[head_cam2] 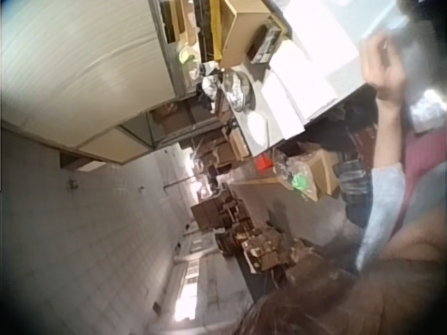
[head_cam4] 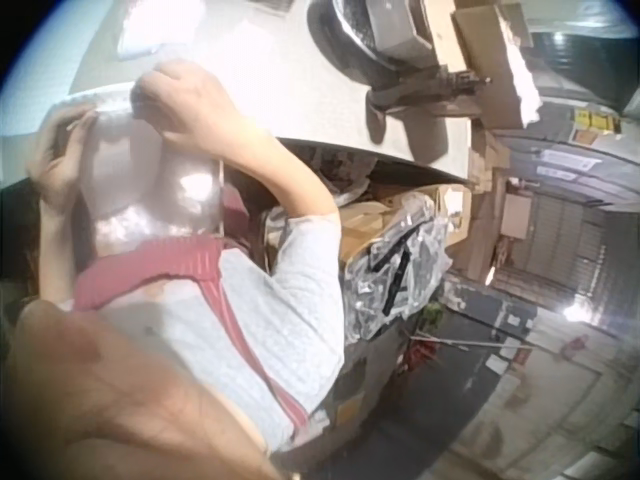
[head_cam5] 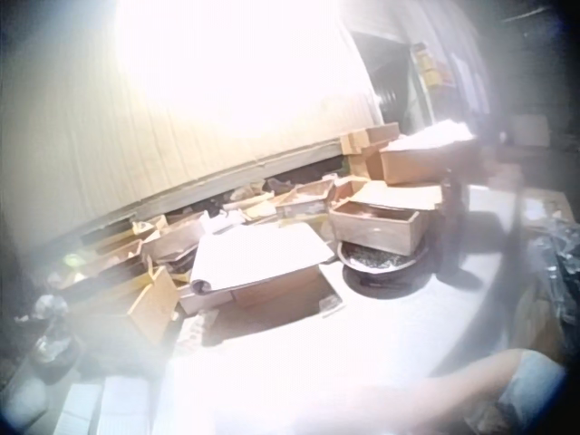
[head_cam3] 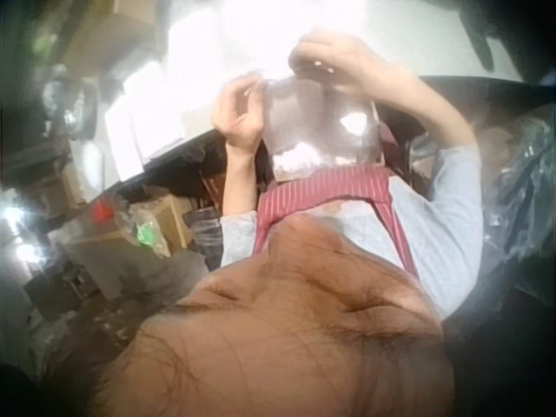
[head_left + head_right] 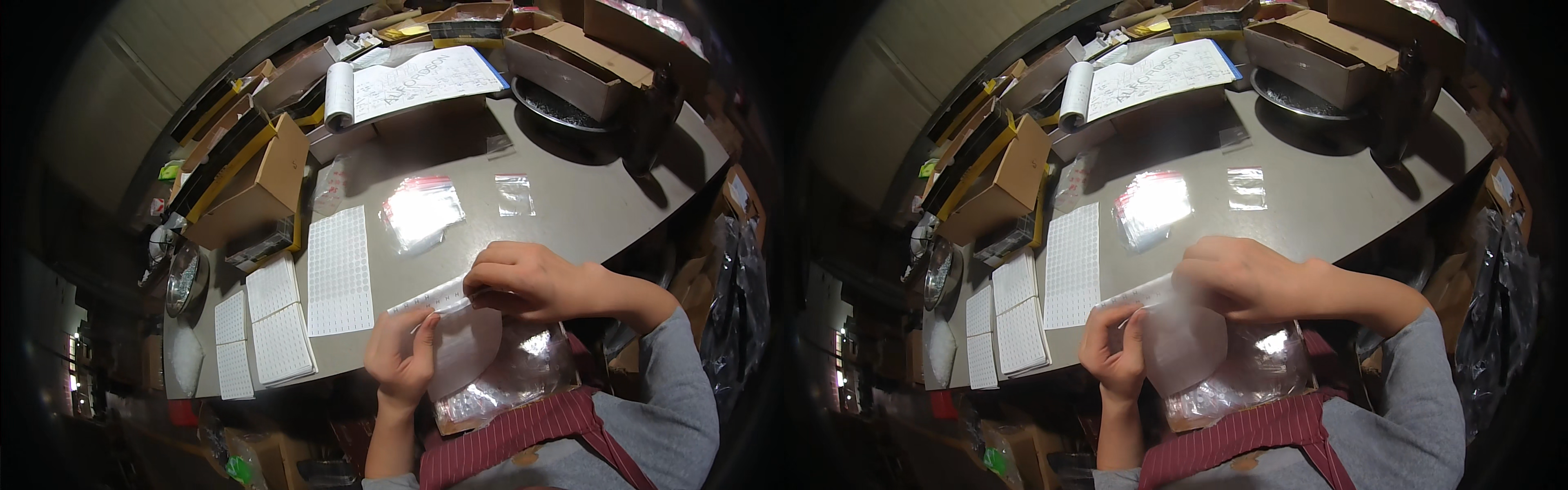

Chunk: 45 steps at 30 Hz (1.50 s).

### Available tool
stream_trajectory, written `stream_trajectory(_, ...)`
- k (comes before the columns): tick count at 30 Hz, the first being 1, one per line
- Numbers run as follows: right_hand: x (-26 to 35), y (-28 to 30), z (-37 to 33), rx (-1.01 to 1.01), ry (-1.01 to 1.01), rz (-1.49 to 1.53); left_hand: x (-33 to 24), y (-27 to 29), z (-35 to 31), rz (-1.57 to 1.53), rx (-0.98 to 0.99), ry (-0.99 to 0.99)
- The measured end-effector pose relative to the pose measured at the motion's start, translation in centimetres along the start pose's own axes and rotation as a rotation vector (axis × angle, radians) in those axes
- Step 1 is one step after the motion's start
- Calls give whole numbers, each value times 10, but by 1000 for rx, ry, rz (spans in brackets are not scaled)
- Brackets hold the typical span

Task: The person peels small circular stickers from a sheet and places them onto small clear plastic bags on a cluttered workbench. The person repeatedly picks up bags, applies a sticker, and sets them aside while handling sticker sheets and plastic bags.

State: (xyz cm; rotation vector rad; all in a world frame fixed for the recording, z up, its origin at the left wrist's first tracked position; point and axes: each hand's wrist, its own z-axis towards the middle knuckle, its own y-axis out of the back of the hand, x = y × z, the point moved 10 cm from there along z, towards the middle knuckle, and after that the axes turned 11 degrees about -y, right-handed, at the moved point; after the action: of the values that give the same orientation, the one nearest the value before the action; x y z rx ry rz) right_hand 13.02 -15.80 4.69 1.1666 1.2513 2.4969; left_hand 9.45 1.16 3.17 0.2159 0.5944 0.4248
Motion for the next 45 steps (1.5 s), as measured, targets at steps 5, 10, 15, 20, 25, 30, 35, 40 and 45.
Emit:
stream_trajectory(5,7,5,-4,-147,90,-247,37,-20,-10,-248,36,387)
stream_trajectory(10,10,3,-8,-253,225,-527,62,-38,-8,-334,161,591)
stream_trajectory(15,6,3,-7,-233,300,-593,79,-53,8,-424,237,668)
stream_trajectory(20,-11,22,-6,-221,200,-496,93,-79,30,-506,343,696)
stream_trajectory(25,-47,77,6,-237,-67,-42,101,-105,42,-458,404,637)
stream_trajectory(30,-152,96,20,3,-647,31,91,-108,36,-527,392,538)
stream_trajectory(35,-179,68,18,181,-670,-355,103,-101,33,-544,414,541)
stream_trajectory(40,-185,60,24,106,-547,-771,103,-103,33,-610,408,524)
stream_trajectory(45,-191,83,51,349,-753,-743,106,-99,31,-569,413,525)
